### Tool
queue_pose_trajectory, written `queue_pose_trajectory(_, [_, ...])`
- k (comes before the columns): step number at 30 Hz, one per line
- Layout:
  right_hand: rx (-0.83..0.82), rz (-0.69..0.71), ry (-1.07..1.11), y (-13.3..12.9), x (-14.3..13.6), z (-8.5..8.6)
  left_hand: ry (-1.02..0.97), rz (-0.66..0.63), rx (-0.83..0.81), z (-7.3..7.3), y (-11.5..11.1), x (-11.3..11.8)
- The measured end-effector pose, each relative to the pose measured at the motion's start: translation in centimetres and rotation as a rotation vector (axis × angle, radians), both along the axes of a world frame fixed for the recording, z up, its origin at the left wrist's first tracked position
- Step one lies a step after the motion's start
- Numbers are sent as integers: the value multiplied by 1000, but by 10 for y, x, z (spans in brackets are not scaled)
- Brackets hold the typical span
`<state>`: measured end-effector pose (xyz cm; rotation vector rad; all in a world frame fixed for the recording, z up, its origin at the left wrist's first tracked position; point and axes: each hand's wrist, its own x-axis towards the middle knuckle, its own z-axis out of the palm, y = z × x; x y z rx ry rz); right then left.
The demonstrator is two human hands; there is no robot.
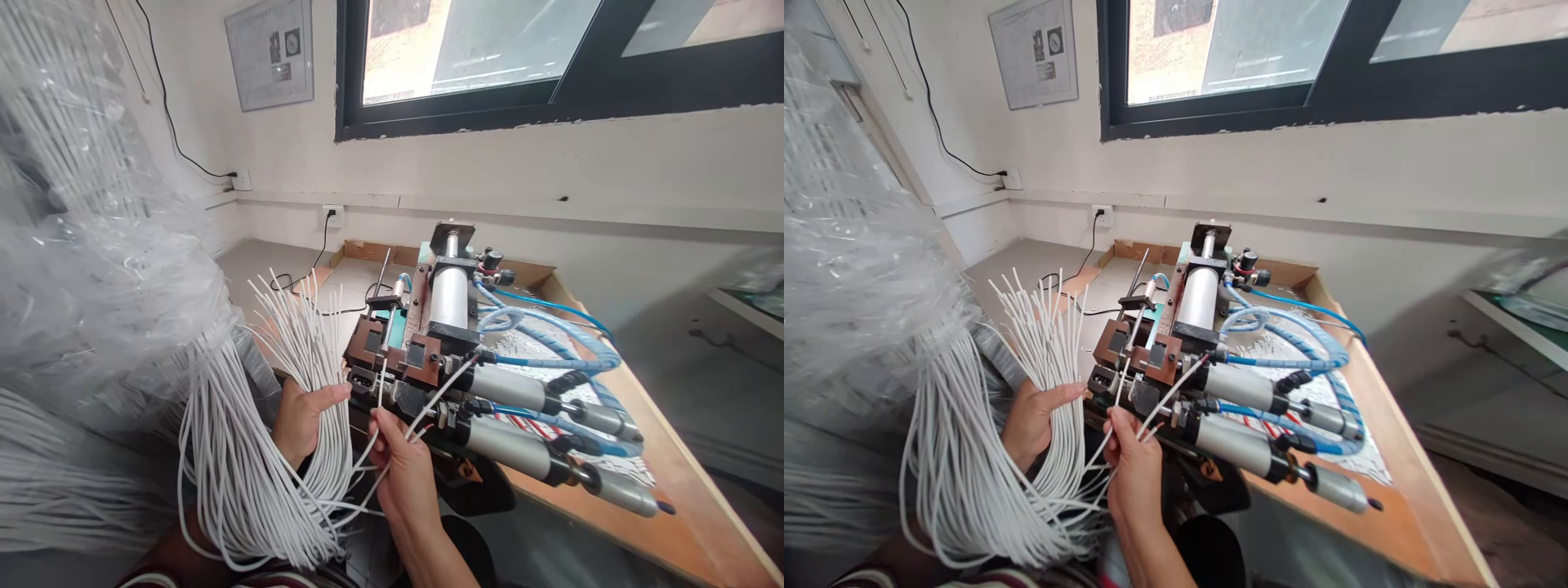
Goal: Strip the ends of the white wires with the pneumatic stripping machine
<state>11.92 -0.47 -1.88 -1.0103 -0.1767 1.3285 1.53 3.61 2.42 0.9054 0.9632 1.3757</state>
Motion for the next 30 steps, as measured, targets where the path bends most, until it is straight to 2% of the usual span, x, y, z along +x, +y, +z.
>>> queue_pose_trajectory(6, [0,79,205,10,1,2,-5,23,4,4,1,2])
queue_pose_trajectory(10, [1,116,250,11,0,3,0,39,17,5,0,3])
queue_pose_trajectory(12, [12,154,219,7,-2,3,-1,19,15,4,0,3])
queue_pose_trajectory(17, [146,445,-72,-9,-3,-4,64,33,25,2,1,0])
queue_pose_trajectory(19, [157,409,-203,-15,-2,-10,91,34,44,3,1,0])
queue_pose_trajectory(23, [126,217,-372,-19,-3,-19,80,-4,37,4,0,-1])
queue_pose_trajectory(26, [80,83,-304,-17,-6,-16,42,-5,-6,6,2,-1])
queue_pose_trajectory(30, [39,-23,-40,-7,-9,-4,-42,38,-17,10,7,2])
